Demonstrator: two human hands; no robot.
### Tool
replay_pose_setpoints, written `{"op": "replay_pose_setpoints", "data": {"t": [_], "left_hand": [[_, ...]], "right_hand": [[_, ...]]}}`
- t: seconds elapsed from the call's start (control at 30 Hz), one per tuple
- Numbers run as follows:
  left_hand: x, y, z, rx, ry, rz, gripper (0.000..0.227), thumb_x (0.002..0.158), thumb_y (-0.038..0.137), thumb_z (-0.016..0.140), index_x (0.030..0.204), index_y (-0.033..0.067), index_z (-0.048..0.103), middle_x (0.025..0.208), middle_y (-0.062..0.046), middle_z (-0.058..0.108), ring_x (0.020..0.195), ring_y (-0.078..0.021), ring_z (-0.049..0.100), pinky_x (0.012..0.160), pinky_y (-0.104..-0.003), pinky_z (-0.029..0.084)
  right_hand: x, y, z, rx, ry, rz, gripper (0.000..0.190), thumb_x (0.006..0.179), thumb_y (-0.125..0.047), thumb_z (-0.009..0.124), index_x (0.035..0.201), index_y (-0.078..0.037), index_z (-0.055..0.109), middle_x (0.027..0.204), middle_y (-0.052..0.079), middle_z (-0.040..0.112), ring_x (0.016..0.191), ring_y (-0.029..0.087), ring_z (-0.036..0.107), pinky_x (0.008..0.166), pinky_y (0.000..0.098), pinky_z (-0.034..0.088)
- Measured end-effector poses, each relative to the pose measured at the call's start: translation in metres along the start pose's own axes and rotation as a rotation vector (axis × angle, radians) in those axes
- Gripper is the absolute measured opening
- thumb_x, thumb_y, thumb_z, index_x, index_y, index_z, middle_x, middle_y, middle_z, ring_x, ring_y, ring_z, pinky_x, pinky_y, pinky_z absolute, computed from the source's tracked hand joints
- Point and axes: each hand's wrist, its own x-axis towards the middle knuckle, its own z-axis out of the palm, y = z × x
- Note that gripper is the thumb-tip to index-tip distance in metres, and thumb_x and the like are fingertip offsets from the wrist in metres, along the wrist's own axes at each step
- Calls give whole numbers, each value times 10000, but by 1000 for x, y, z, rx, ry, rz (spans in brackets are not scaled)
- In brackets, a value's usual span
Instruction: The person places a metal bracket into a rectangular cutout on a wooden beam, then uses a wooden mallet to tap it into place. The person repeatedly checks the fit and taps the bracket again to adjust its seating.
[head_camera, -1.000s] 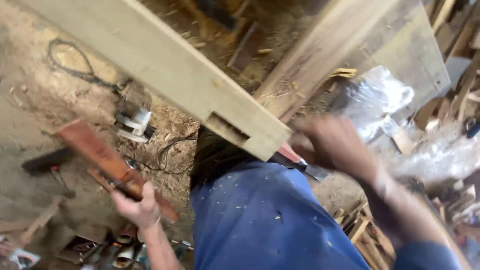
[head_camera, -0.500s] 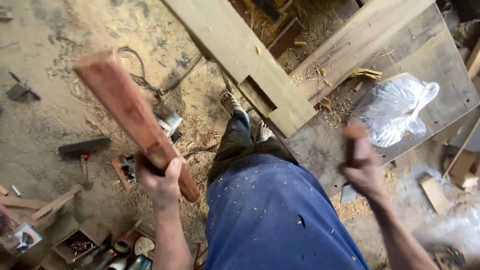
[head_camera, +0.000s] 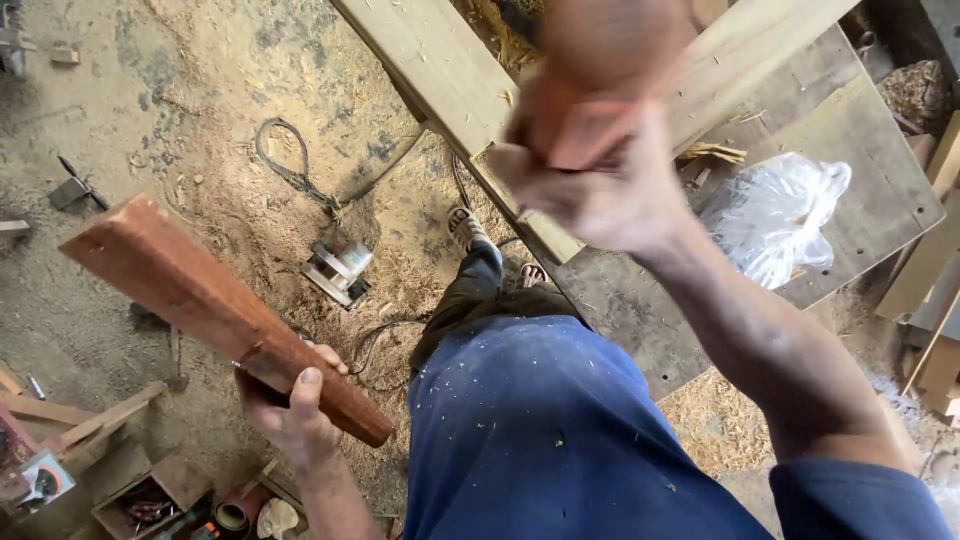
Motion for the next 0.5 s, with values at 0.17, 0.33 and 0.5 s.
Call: {"op": "replay_pose_setpoints", "data": {"t": [0.17, 0.33, 0.5], "left_hand": [[-10, 6, 5, -68, 118, -9, 533, 805, 279, 641, 1255, 31, 500, 778, -119, 592, 651, -225, 624, 612, -361, 571], [-18, 1, 5, -67, 143, -39, 561, 788, 270, 635, 1272, 20, 503, 798, -121, 598, 634, -235, 636, 558, -352, 574], [-22, 2, 9, -82, 158, -32, 544, 780, 271, 645, 1246, 16, 526, 787, -119, 599, 630, -225, 634, 547, -345, 588]], "right_hand": [[7, 19, 21, 129, 37, 36, 324, 870, 36, 713, 689, -92, 476, 643, -45, 485, 557, 78, 450, 502, 253, 335], [3, 22, 26, 127, 66, 40, 410, 869, 21, 696, 719, -144, 352, 666, -80, 371, 602, 58, 349, 551, 257, 294], [0, 40, 29, 136, 92, 42, 436, 890, 7, 727, 715, -141, 356, 660, -77, 385, 608, 43, 362, 540, 267, 301]]}}
